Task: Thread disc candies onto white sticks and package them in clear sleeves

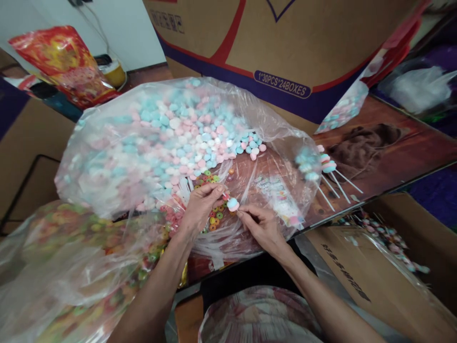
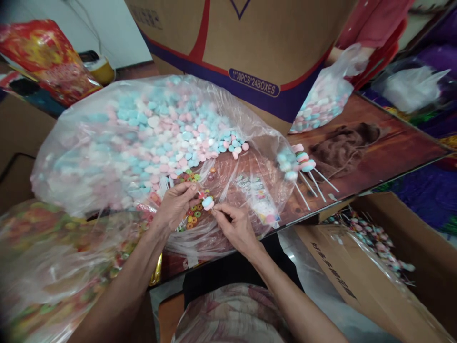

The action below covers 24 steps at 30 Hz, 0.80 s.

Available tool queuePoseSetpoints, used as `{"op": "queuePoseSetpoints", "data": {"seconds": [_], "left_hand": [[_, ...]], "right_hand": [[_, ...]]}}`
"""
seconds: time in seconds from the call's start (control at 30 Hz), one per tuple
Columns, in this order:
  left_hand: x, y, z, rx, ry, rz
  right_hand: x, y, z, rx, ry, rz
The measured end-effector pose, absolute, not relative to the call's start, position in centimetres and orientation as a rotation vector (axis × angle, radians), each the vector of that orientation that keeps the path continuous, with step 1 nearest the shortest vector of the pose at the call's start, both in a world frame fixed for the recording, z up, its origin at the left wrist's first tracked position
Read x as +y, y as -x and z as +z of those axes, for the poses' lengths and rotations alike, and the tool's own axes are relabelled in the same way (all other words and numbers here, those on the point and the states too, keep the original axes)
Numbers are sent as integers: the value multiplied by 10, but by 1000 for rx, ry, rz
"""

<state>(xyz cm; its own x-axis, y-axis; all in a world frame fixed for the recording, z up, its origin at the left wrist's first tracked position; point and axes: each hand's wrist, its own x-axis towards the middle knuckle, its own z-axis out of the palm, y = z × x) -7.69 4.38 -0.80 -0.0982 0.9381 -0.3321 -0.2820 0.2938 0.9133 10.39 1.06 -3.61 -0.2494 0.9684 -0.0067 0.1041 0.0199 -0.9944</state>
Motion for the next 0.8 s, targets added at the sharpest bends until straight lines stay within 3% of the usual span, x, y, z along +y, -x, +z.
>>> {"op": "queuePoseSetpoints", "data": {"seconds": [0.43, 0.7, 0.8], "left_hand": [[37, 38, -9, 1045, -608, 966], [121, 51, -4, 1590, -1631, 1009], [152, 51, -6, 1826, -2023, 818]], "right_hand": [[9, -103, -34, -1346, 1170, 1112], [16, -104, -36, -1084, 1279, 1177], [17, -105, -35, -1114, 1282, 1181]]}}
